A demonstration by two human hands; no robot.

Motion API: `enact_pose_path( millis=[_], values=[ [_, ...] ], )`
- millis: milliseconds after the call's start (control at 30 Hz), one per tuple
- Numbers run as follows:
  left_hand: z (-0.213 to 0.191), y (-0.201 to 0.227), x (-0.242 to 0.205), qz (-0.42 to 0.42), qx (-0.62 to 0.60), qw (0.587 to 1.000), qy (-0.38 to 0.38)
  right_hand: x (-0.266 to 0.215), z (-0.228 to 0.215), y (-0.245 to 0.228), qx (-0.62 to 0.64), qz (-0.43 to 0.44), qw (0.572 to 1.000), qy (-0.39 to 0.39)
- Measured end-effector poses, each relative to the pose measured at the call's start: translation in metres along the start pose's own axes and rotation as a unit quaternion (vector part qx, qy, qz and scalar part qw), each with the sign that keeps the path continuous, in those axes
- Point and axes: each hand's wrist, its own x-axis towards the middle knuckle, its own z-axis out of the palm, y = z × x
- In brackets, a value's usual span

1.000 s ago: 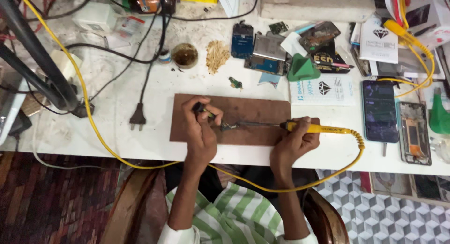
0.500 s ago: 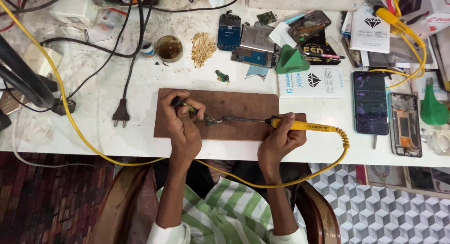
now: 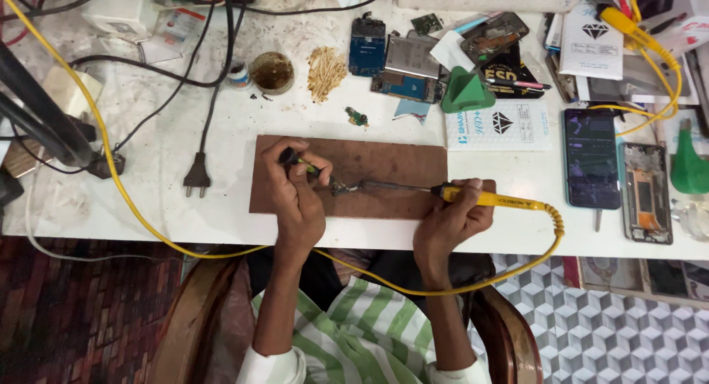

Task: The person solders a small electronic component on a wooden board using a soldering iron and solder wire. They repeatedly apply heat and solder to the component, occasionally cleaning the iron tip in a small container.

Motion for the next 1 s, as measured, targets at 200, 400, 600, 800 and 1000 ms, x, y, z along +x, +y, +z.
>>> enact_pose_path(
  millis=[200, 400, 600, 800, 1000],
  values=[
    [0.0025, 0.0040, 0.0034, -0.010, -0.035, 0.999, 0.012, 0.0021, -0.0006, -0.0013, 0.021, 0.040, 0.999, 0.027],
    [0.0019, 0.0034, 0.0039, 0.001, 0.001, 1.000, 0.006, 0.0015, -0.0013, -0.0002, -0.020, -0.012, 1.000, -0.011],
    [0.0007, 0.0071, 0.0058, 0.016, 0.012, 1.000, -0.001, 0.0007, 0.0013, -0.0019, -0.039, 0.022, 0.999, 0.016],
    [-0.0007, 0.0045, 0.0071, 0.028, 0.020, 0.999, -0.008, -0.0001, 0.0000, -0.0009, -0.037, -0.017, 0.999, -0.032],
    [0.0011, 0.0088, 0.0056, 0.005, 0.002, 1.000, 0.005, -0.0012, 0.0022, -0.0049, -0.091, -0.030, 0.995, -0.028]
  ],
)
